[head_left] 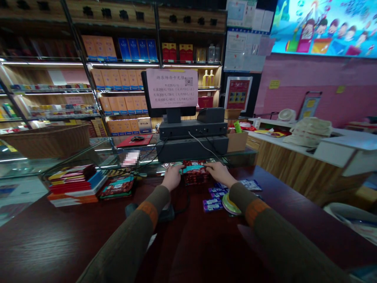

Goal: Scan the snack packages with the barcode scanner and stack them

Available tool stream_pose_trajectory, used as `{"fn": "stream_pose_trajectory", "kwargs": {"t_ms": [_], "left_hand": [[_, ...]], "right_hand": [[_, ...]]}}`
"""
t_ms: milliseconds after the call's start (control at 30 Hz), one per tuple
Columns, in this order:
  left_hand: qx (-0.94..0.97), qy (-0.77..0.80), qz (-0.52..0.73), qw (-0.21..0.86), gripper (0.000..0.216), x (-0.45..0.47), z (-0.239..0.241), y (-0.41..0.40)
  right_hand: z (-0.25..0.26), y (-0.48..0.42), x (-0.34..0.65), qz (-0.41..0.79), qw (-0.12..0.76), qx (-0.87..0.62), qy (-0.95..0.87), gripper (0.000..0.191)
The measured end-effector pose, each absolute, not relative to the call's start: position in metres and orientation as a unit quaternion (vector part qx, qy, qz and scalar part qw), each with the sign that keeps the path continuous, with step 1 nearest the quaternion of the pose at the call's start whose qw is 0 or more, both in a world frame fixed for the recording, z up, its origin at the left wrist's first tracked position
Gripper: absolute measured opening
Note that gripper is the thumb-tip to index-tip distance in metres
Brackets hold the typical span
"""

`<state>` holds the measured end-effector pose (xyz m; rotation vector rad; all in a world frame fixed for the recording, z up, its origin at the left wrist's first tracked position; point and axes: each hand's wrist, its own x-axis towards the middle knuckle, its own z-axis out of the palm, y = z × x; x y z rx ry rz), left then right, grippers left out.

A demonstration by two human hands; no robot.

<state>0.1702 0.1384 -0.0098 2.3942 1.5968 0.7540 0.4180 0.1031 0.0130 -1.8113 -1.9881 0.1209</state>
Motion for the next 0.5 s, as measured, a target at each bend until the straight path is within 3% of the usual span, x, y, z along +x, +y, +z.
{"fn": "stream_pose_trajectory", "kwargs": {"t_ms": [500], "left_hand": [[0.797, 0.499, 0.301, 0.161, 0.053, 0.173, 0.002, 0.129]], "right_hand": [[0.01, 0.098, 0.415, 0.046, 0.266, -0.634, -0.724, 0.035]]}}
